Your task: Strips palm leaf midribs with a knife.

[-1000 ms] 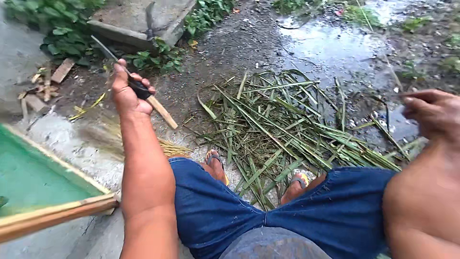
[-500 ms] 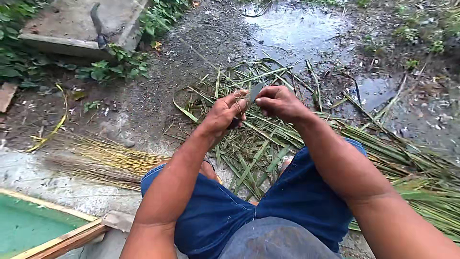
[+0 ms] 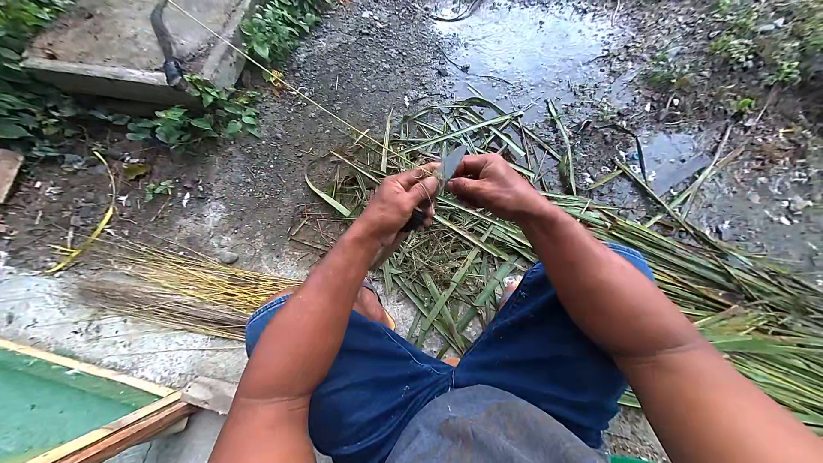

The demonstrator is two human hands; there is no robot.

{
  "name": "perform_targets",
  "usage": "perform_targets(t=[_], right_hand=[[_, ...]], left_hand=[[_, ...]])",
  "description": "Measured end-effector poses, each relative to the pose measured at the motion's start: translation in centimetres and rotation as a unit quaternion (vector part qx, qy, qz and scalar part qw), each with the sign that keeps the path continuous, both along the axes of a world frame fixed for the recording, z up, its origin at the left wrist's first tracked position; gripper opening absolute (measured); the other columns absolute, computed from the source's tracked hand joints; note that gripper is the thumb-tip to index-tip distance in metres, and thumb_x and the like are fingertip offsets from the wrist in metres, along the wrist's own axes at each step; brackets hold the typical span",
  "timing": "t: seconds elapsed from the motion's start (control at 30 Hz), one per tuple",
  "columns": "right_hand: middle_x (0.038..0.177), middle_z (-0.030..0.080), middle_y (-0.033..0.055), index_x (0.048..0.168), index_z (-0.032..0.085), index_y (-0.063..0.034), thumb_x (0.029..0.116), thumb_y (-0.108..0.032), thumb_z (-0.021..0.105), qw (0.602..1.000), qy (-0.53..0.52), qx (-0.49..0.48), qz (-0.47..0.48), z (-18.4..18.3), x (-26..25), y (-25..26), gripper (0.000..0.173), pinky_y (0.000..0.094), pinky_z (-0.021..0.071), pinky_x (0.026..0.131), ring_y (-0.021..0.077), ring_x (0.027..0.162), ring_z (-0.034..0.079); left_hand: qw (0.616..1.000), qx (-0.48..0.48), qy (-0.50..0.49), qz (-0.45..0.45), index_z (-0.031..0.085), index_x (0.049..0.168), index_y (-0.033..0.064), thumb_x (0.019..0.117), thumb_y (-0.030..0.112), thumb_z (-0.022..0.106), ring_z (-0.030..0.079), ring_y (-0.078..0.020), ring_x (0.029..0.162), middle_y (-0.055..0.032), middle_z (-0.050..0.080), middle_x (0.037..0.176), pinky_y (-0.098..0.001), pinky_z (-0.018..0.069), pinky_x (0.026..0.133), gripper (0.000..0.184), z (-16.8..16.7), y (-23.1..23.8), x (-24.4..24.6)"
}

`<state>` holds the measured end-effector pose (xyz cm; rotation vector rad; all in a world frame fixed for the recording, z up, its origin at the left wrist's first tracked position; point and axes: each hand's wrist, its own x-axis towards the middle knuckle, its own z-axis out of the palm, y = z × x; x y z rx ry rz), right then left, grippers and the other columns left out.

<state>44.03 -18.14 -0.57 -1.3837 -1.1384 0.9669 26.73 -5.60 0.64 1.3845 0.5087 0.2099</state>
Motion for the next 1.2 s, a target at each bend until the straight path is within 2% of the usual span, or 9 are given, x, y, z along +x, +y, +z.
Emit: perform_targets(t=[0.07, 0.27, 0.33, 0.4, 0.5, 0.77, 1.0, 1.1, 1.2], right_hand=[[0.075, 0.064, -0.0018, 0.101, 0.069, -0.0024, 0.0995, -0.008, 0.062, 1.0, -0.001, 0.005, 0.012, 0.2, 0.2, -0.4, 0.009, 0.0199, 0.0458, 0.051, 0.0021, 0.055, 0.052], [0.071, 0.063, -0.0038, 0.097, 0.07, -0.0035, 0.0982, -0.008, 0.063, 0.999, -0.026, 0.014, 0.03, 0.6, 1.3, -1.4, 0.009, 0.0188, 0.0435, 0.049, 0.0007, 0.053, 0.05], [0.072, 0.064, -0.0028, 0.098, 0.07, -0.0031, 0.098, -0.008, 0.063, 0.999, -0.033, 0.003, 0.019, 0.7, 0.9, -1.2, 0.008, 0.0194, 0.0441, 0.051, 0.0013, 0.054, 0.051], [0.074, 0.065, -0.002, 0.099, 0.07, -0.0029, 0.0973, -0.007, 0.064, 0.999, -0.04, -0.006, 0.01, 0.8, 0.5, -1.0, 0.007, 0.0197, 0.0457, 0.052, 0.0016, 0.055, 0.052], [0.075, 0.065, -0.0023, 0.098, 0.07, -0.0036, 0.0967, -0.006, 0.064, 0.999, -0.047, 0.002, 0.018, 0.7, 0.5, -0.9, 0.007, 0.0195, 0.0463, 0.053, 0.0016, 0.056, 0.053], [0.079, 0.067, -0.002, 0.097, 0.07, -0.0057, 0.096, -0.008, 0.065, 0.996, -0.082, -0.023, 0.017, 1.1, 1.5, -1.4, 0.006, 0.0212, 0.0487, 0.057, 0.0028, 0.061, 0.056], [0.075, 0.064, -0.0036, 0.096, 0.068, -0.0065, 0.0942, -0.008, 0.067, 0.996, -0.09, 0.016, 0.01, 0.8, -0.6, -0.3, 0.002, 0.0197, 0.0473, 0.055, 0.0015, 0.059, 0.055], [0.077, 0.065, -0.0026, 0.095, 0.069, -0.0062, 0.0944, -0.008, 0.066, 0.994, -0.106, 0.017, 0.009, 0.9, 0.4, -0.8, 0.004, 0.0212, 0.0501, 0.058, 0.0024, 0.062, 0.057], [0.077, 0.064, -0.0034, 0.093, 0.068, -0.0071, 0.0943, -0.008, 0.066, 0.992, -0.122, 0.017, -0.001, 1.2, 1.5, -1.5, 0.003, 0.0202, 0.0476, 0.058, 0.0011, 0.061, 0.055]], left_hand=[[1.0, 0.001, -0.011, 0.009, 0.056, 0.14, 0.0097, 0.1084, 0.016, 0.047, 0.061, -0.0089, 0.057, 0.0002, 0.062, 0.073, -0.0248, 0.056, 0.053, 0.033, 0.7, 0.9, -0.4], [0.973, 0.005, -0.142, 0.18, 0.058, 0.131, 0.0183, 0.1129, 0.029, 0.033, 0.059, -0.008, 0.052, 0.0059, 0.058, 0.063, -0.0247, 0.0552, 0.049, 0.033, 3.6, 5.9, -3.7], [0.978, 0.006, -0.122, 0.167, 0.056, 0.132, 0.0174, 0.1127, 0.028, 0.032, 0.058, -0.0072, 0.05, 0.006, 0.056, 0.062, -0.0239, 0.0545, 0.048, 0.033, 3.6, 4.8, -3.6], [0.993, 0.002, -0.077, 0.094, 0.053, 0.137, 0.0106, 0.1109, 0.024, 0.037, 0.058, -0.0076, 0.05, 0.0039, 0.056, 0.063, -0.0239, 0.0551, 0.049, 0.033, 2.8, 2.8, -2.9], [0.997, -0.017, -0.06, 0.039, 0.057, 0.135, 0.0062, 0.1089, 0.021, 0.044, 0.06, -0.0081, 0.052, 0.0014, 0.06, 0.065, -0.0239, 0.0563, 0.05, 0.033, 2.1, 2.2, -2.6], [0.96, 0.023, -0.198, 0.198, 0.059, 0.124, 0.0226, 0.1121, 0.029, 0.027, 0.058, -0.0072, 0.05, 0.0072, 0.058, 0.062, -0.0245, 0.0531, 0.048, 0.035, 5.1, 7.6, -7.1], [0.997, -0.04, -0.037, 0.049, 0.056, 0.135, 0.0038, 0.1097, 0.02, 0.045, 0.06, -0.0096, 0.052, -0.0013, 0.06, 0.066, -0.0242, 0.0555, 0.049, 0.032, 2.1, 1.5, -3.1], [0.993, -0.02, -0.077, 0.088, 0.058, 0.135, 0.0084, 0.1107, 0.023, 0.04, 0.058, -0.0073, 0.051, 0.0027, 0.058, 0.065, -0.0232, 0.0548, 0.05, 0.033, 3.1, 3.9, -4.7], [0.972, 0.006, -0.161, 0.172, 0.06, 0.127, 0.0205, 0.1123, 0.029, 0.028, 0.058, -0.0055, 0.051, 0.0077, 0.058, 0.063, -0.0231, 0.0541, 0.05, 0.037, 4.8, 7.3, -7.3]])
